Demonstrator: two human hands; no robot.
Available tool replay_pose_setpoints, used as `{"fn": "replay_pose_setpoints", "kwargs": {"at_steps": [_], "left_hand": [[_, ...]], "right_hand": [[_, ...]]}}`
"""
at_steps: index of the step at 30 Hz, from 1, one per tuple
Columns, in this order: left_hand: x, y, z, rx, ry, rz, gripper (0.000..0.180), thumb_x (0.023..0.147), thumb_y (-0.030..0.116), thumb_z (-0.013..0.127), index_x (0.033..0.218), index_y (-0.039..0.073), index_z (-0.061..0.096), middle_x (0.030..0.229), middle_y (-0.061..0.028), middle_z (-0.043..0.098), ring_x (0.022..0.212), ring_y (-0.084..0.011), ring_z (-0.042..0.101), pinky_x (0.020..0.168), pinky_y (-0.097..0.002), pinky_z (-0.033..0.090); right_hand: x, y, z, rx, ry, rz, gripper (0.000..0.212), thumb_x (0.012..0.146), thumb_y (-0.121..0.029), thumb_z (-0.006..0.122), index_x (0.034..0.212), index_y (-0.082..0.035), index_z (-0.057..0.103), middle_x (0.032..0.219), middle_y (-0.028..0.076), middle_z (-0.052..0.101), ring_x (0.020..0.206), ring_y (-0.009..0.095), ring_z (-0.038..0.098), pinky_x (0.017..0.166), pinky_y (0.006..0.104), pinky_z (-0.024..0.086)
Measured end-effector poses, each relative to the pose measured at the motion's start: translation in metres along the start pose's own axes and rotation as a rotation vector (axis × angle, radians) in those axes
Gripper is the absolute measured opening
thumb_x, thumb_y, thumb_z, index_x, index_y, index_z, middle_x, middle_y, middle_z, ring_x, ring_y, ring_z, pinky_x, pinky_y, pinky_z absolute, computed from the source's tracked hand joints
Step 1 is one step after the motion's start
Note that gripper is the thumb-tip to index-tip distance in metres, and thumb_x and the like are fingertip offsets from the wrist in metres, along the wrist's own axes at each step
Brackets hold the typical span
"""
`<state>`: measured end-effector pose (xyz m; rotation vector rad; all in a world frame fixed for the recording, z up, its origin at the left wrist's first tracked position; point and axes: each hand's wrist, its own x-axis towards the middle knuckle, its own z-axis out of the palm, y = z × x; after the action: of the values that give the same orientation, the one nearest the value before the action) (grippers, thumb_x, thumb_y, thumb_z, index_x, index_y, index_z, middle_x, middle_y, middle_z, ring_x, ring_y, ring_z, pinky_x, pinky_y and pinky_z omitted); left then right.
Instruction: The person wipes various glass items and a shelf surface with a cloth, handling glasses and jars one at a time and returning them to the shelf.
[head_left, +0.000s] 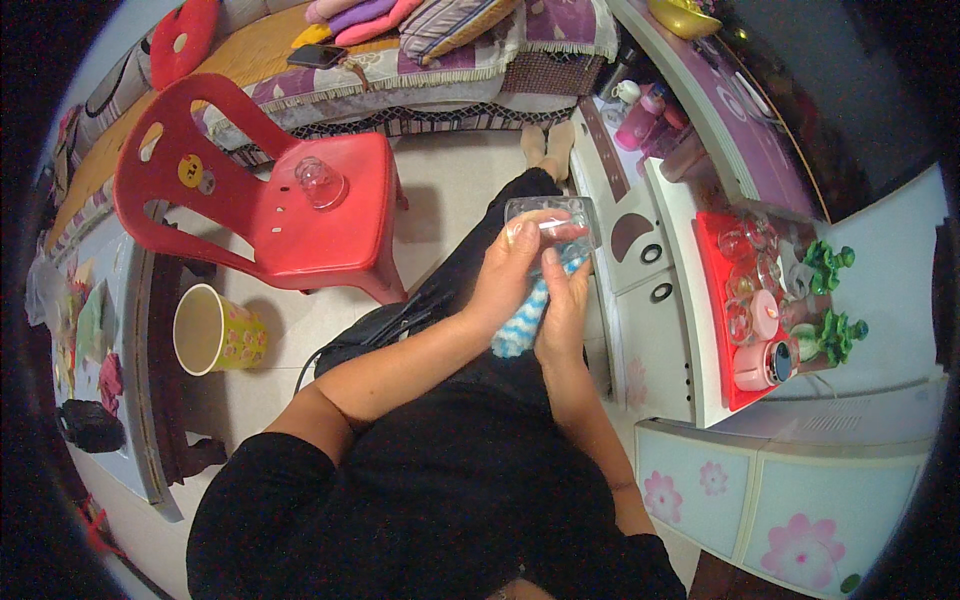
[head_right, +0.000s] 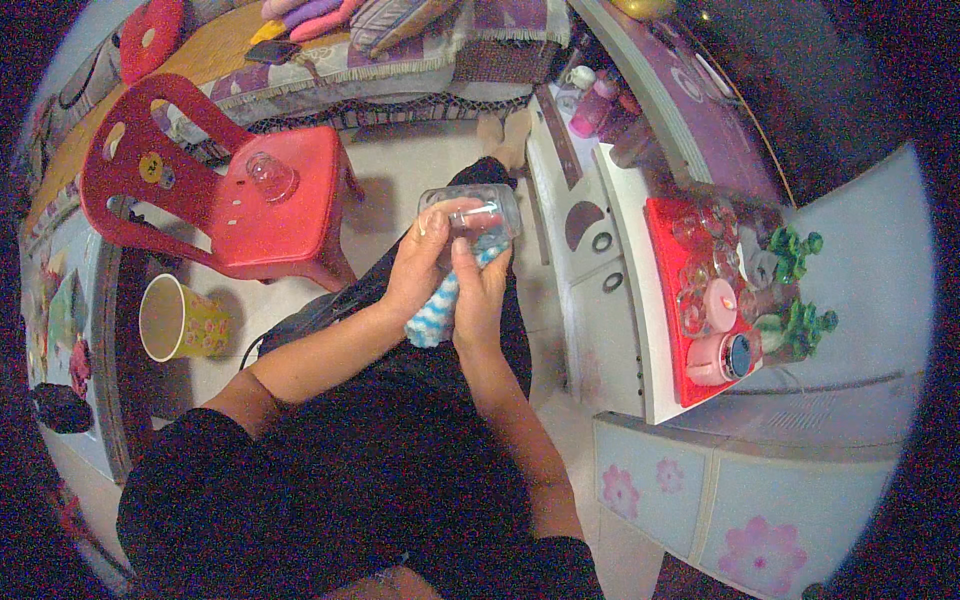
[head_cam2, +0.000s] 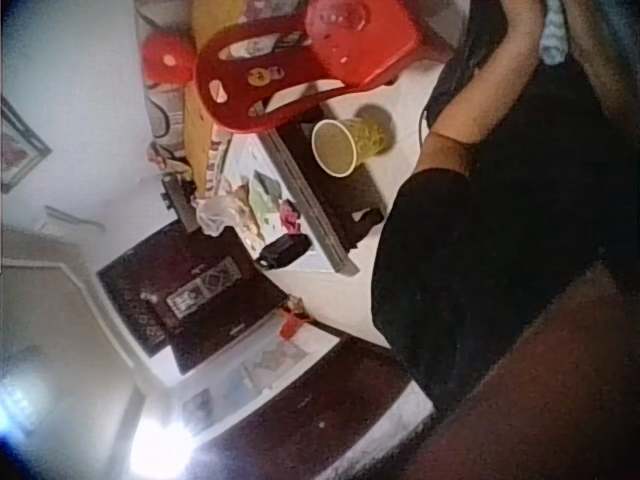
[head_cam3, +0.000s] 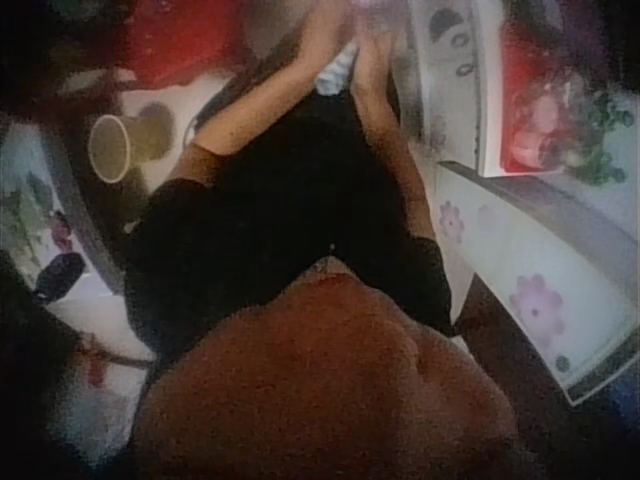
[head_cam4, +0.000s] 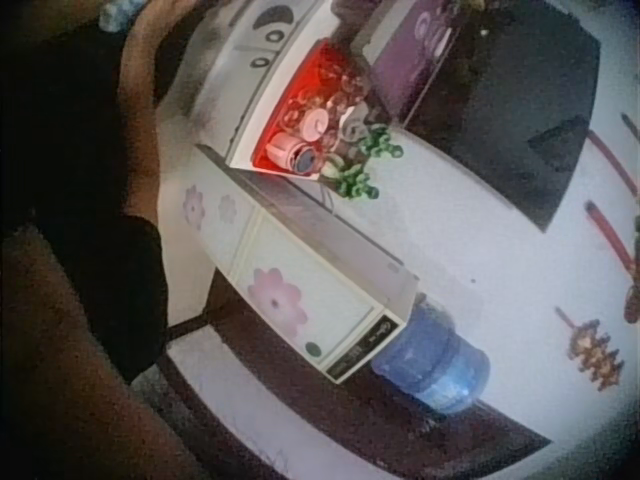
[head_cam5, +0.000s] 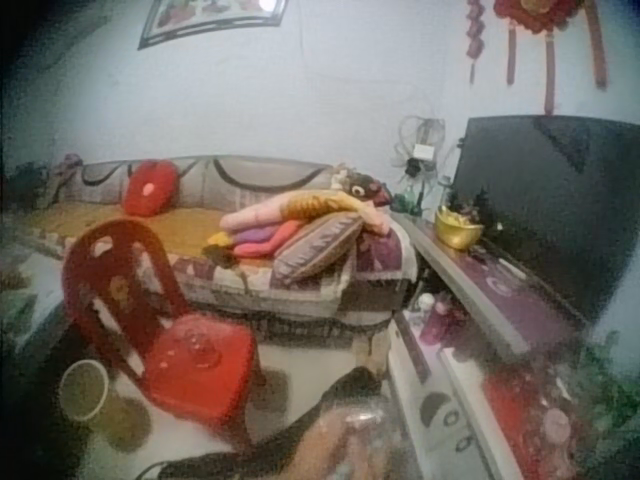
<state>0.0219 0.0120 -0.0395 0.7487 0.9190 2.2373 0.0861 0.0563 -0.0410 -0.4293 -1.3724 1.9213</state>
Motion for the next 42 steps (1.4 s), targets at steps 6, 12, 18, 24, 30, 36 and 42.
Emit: {"fn": "replay_pose_setpoints", "kwargs": {"at_steps": [6, 12, 18, 24, 30, 36, 42], "left_hand": [[-0.003, -0.003, 0.002, 0.083, -0.032, 0.022, 0.042, 0.095, 0.031, 0.040, 0.120, -0.001, 0.046, 0.112, -0.0149, 0.057, 0.106, -0.0200, 0.052, 0.095, -0.0326, 0.038], [-0.010, -0.002, 0.003, 0.693, -0.202, 0.300, 0.033, 0.092, 0.020, 0.045, 0.118, 0.002, 0.052, 0.116, -0.0096, 0.057, 0.109, -0.0222, 0.052, 0.097, -0.0321, 0.035], [-0.021, -0.010, 0.008, 0.800, -0.316, 0.303, 0.030, 0.085, 0.012, 0.056, 0.114, 0.006, 0.058, 0.118, -0.0107, 0.056, 0.115, -0.0267, 0.048, 0.098, -0.0355, 0.036], [-0.027, 0.008, 0.024, 0.198, -0.378, -0.126, 0.033, 0.092, 0.021, 0.046, 0.112, -0.003, 0.056, 0.118, -0.0145, 0.056, 0.115, -0.0245, 0.049, 0.100, -0.0365, 0.033], [-0.022, 0.012, 0.023, -0.411, -0.282, -0.491, 0.043, 0.094, 0.032, 0.039, 0.105, -0.006, 0.057, 0.110, -0.0193, 0.059, 0.105, -0.0289, 0.055, 0.096, -0.0391, 0.038], [-0.025, -0.007, 0.006, -0.818, -0.120, -0.799, 0.044, 0.094, 0.037, 0.033, 0.095, 0.002, 0.059, 0.093, -0.0149, 0.064, 0.081, -0.0282, 0.059, 0.071, -0.0365, 0.046], [-0.018, -0.001, 0.007, -0.440, 0.049, -0.765, 0.045, 0.092, 0.044, 0.038, 0.074, 0.005, 0.055, 0.068, -0.0080, 0.059, 0.062, -0.0249, 0.058, 0.062, -0.0362, 0.047]], "right_hand": [[-0.007, -0.018, -0.012, 0.185, -0.058, 0.169, 0.040, 0.085, -0.014, 0.043, 0.122, -0.001, 0.042, 0.113, 0.009, 0.050, 0.106, 0.019, 0.049, 0.092, 0.0308, 0.036], [-0.009, -0.044, -0.001, 0.436, 0.134, 0.253, 0.045, 0.094, -0.039, 0.032, 0.111, -0.001, 0.049, 0.106, 0.010, 0.055, 0.099, 0.019, 0.054, 0.087, 0.0325, 0.043], [-0.004, -0.058, -0.014, 0.459, 0.195, 0.227, 0.048, 0.094, -0.042, 0.028, 0.104, -0.002, 0.053, 0.096, 0.010, 0.060, 0.087, 0.020, 0.059, 0.080, 0.0326, 0.047], [0.006, -0.059, -0.034, 0.323, 0.349, 0.192, 0.055, 0.093, -0.048, 0.025, 0.099, -0.002, 0.055, 0.088, 0.010, 0.060, 0.077, 0.020, 0.059, 0.071, 0.0325, 0.048], [0.024, -0.069, -0.055, 0.292, -0.038, 0.160, 0.061, 0.094, -0.048, 0.021, 0.102, 0.002, 0.055, 0.092, 0.012, 0.062, 0.084, 0.021, 0.059, 0.079, 0.0333, 0.047], [0.032, -0.057, -0.063, 0.281, -0.399, 0.318, 0.056, 0.096, -0.041, 0.021, 0.098, 0.003, 0.056, 0.093, 0.013, 0.062, 0.088, 0.022, 0.059, 0.085, 0.0341, 0.045], [0.024, -0.039, -0.053, 0.417, -0.265, 0.578, 0.048, 0.095, -0.040, 0.029, 0.091, -0.002, 0.059, 0.086, 0.009, 0.061, 0.076, 0.019, 0.062, 0.074, 0.0318, 0.051]]}}
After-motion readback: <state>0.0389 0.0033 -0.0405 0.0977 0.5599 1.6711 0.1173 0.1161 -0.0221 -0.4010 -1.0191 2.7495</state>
